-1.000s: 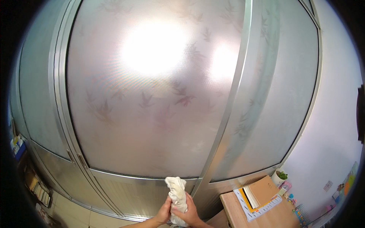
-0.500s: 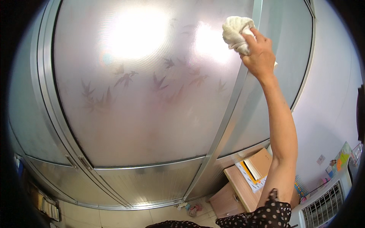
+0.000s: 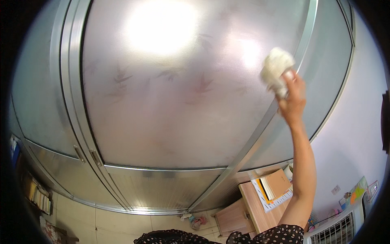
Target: The person wipes the sliding doors of a wardrobe with a white cloth, moving from the top to the bottom and across the panels. They then wipe the surface of a nearby wooden desk, cleaning around a small air cooler and other items. The person returns to the wardrobe to wipe the doors again.
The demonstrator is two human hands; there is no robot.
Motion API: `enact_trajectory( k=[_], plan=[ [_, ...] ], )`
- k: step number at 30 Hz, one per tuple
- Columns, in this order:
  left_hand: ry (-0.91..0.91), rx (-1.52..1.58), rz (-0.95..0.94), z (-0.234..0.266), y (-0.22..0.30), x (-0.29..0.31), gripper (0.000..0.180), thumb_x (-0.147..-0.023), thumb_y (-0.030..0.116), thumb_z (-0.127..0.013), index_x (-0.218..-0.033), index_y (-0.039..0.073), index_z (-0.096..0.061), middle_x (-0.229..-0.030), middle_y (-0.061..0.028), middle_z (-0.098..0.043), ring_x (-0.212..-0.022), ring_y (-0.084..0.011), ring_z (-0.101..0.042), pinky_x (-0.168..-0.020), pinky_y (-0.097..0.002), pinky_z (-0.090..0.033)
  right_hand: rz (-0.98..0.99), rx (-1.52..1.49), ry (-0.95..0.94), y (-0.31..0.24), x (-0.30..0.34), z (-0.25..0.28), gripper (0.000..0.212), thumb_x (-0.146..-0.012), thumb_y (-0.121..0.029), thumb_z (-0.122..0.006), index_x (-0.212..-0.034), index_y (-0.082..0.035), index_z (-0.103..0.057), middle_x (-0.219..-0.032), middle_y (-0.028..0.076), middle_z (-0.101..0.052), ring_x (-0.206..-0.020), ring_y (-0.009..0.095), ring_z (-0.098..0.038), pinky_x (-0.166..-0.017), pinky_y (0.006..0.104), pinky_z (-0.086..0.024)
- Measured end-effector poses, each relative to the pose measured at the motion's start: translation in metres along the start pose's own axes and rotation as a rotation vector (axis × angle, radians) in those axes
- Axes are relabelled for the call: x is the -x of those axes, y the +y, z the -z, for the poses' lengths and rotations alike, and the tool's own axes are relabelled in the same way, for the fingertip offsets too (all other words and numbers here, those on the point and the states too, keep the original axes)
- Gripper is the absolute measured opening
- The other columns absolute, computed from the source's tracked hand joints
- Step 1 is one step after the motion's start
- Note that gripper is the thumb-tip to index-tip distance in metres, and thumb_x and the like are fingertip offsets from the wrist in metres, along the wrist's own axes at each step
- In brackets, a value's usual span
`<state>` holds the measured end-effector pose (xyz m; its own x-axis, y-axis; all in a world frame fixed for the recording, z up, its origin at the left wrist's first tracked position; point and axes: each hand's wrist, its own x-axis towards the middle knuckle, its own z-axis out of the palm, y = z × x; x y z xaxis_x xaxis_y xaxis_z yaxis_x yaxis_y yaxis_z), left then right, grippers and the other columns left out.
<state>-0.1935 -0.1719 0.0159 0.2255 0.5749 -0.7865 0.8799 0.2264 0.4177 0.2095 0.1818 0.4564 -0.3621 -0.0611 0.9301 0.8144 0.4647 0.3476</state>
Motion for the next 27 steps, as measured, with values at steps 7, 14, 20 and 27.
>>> enact_trajectory(
  k=[7, 14, 20, 27],
  plan=[
    [0.001, 0.081, -0.021, -0.017, -0.011, 0.001, 0.053, -0.088, 0.046, -0.055, -0.129, 0.013, -0.054, -0.132, -0.0209, -0.048, -0.121, -0.0331, -0.048, -0.1, -0.0418, -0.039, -0.045, -0.096, -0.053, -0.045, 0.001, -0.054, 0.035, -0.061, -0.015, -0.074, -0.094, -0.005, -0.064, -0.129, 0.021, -0.046, -0.111, 0.041, -0.048, -0.095, 0.0448, -0.04],
    [-0.006, 0.158, -0.049, -0.036, -0.022, 0.005, 0.052, -0.088, 0.046, -0.055, -0.128, 0.013, -0.055, -0.131, -0.0203, -0.049, -0.119, -0.0327, -0.049, -0.099, -0.0416, -0.04, 0.638, -0.24, -0.159, -0.128, 0.032, -0.062, 0.011, -0.066, -0.011, -0.071, -0.072, -0.013, -0.062, -0.118, 0.013, -0.059, -0.111, 0.033, -0.054, -0.083, 0.042, -0.05],
    [-0.006, 0.228, -0.04, -0.052, -0.032, 0.015, 0.052, -0.088, 0.046, -0.055, -0.127, 0.013, -0.056, -0.13, -0.0198, -0.05, -0.118, -0.0324, -0.049, -0.098, -0.0414, -0.04, 0.084, -0.146, 0.155, -0.105, -0.081, -0.064, 0.038, -0.068, 0.0, -0.074, -0.104, -0.007, -0.066, -0.127, 0.02, -0.053, -0.11, 0.036, -0.053, -0.085, 0.0444, -0.047],
    [-0.002, 0.275, -0.069, -0.061, -0.045, 0.014, 0.051, -0.088, 0.046, -0.055, -0.126, 0.013, -0.056, -0.129, -0.0191, -0.051, -0.117, -0.0321, -0.05, -0.097, -0.0413, -0.041, 0.346, -0.156, 0.132, -0.187, -0.092, -0.079, 0.03, -0.073, -0.011, -0.074, -0.102, -0.009, -0.067, -0.126, 0.017, -0.055, -0.109, 0.033, -0.054, -0.086, 0.0462, -0.045]
  ],
)
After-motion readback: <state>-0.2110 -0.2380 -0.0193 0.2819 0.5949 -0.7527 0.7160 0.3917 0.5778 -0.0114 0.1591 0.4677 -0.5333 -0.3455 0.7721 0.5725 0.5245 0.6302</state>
